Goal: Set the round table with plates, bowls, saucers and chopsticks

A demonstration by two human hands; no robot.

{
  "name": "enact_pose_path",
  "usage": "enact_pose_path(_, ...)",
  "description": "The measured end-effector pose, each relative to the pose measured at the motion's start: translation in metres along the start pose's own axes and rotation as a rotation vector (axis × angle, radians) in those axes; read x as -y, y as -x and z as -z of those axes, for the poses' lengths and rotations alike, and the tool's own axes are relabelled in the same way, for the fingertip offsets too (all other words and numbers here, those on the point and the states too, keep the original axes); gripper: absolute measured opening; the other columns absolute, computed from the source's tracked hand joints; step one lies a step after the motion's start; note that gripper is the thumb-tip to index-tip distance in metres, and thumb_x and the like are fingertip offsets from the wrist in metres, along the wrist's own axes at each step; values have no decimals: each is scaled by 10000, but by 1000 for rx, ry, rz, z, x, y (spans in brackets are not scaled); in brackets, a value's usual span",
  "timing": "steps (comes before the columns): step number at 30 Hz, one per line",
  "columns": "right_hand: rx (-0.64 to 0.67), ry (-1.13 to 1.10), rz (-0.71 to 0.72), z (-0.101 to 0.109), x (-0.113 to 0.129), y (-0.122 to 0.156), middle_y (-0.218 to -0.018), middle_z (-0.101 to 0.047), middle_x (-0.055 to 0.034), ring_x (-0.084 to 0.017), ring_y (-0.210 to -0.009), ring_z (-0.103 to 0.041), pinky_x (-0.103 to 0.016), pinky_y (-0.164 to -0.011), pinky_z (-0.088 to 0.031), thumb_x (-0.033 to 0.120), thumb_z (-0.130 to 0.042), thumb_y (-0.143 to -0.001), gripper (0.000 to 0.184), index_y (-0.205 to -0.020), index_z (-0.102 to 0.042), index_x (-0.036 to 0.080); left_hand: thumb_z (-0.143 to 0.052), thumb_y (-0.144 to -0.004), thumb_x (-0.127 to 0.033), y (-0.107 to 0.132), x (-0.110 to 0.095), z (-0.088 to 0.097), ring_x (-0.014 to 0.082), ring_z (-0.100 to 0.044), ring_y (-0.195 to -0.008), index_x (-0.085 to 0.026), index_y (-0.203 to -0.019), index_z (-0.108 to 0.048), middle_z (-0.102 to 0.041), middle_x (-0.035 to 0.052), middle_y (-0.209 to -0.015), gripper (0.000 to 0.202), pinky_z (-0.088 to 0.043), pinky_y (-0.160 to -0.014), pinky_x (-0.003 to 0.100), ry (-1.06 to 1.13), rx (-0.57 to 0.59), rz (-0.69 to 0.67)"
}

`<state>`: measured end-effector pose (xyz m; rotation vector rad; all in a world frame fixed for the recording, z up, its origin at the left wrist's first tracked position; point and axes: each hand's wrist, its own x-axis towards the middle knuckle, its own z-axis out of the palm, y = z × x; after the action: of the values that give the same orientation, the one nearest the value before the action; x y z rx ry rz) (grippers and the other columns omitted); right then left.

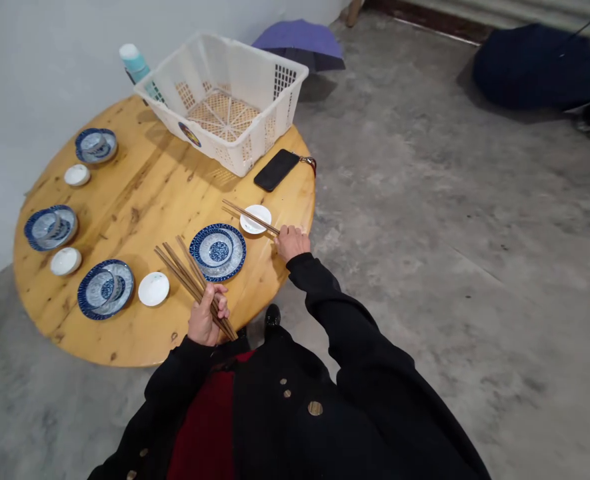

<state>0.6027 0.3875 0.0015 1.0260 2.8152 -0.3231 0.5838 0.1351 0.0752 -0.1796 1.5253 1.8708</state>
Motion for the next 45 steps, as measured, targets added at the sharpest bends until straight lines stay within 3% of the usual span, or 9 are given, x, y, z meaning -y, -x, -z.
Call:
enact_pose_path(6,160,-54,-44,8,10,13,-1094,-689,-204,-285,-1004,-689,-345,-812,-454,318,-335,-1049,319,-1163,-551,114,-771,-691,-687,-11,4,-11,30,-368,-402,-143,-804,-612,-476,-72,-524,578,-334,-433,185,44,-2,-3)
enact_pose_path(9,116,-203,-13,13,14,49,-938,-719,-155,-270,-908,-705,-321,-758,-456,341,-322,-1044,318,-1103,-562,140,-781,-669,-696,-21,2,-17,25,-368,-411,-139,-799,-612,-474,-72,-537,596,-319,-426,179,102,0,-10)
enact_pose_path(14,31,-674,275,11,39,124,-685,-643,-25,-196,-650,-655,-280,-660,-453,408,-280,-1004,325,-949,-531,209,-815,-613,-701,-32,-7,-27,9,-336,-410,-121,-813,-641,-447,-78,-536,638,-257,-398,154,162,35,-49)
enact_pose_path(18,33,-801,322,5,70,152,-623,-600,3,-188,-572,-619,-281,-601,-437,460,-270,-989,310,-876,-458,240,-815,-604,-708,-27,-14,-33,3,-311,-407,-124,-808,-657,-431,-79,-553,638,-225,-380,157,159,41,-85)
enact_pose_path(30,143,-555,437,-17,80,155,-779,-684,-63,-225,-685,-683,-324,-686,-495,410,-325,-994,298,-998,-522,187,-847,-634,-561,-13,-12,-10,48,-335,-411,-139,-690,-643,-397,-81,-456,471,-255,-406,204,-33,5,-171)
enact_pose_path(35,93,-926,485,12,77,143,-1128,-705,-129,-240,-1020,-693,-413,-929,-528,488,-467,-956,420,-1220,-556,174,-854,-651,-441,-10,-8,11,132,-570,-636,-148,-751,-698,-632,-2,-661,346,-450,-616,243,-133,7,-322)
enact_pose_path(39,-19,-1321,431,54,102,130,-1329,-630,-154,-256,-1175,-648,-420,-1014,-521,578,-702,-797,697,-1336,-495,188,-870,-649,-364,-11,2,19,175,-628,-786,-172,-772,-713,-683,21,-781,278,-483,-727,252,-216,89,-393)
enact_pose_path(41,2,-1450,385,69,122,126,-1204,-689,-121,-246,-1055,-695,-404,-917,-573,578,-754,-736,758,-1332,-488,193,-876,-643,-364,-11,7,19,160,-592,-682,-179,-742,-687,-644,5,-693,283,-462,-639,247,-216,123,-359)
enact_pose_path(45,24,-1477,158,81,149,124,-710,-651,9,-173,-621,-664,-319,-621,-573,493,-724,-750,431,-1033,-608,190,-899,-607,-347,-9,9,15,122,-454,-489,-190,-707,-645,-526,-39,-506,314,-350,-489,240,-178,164,-247)
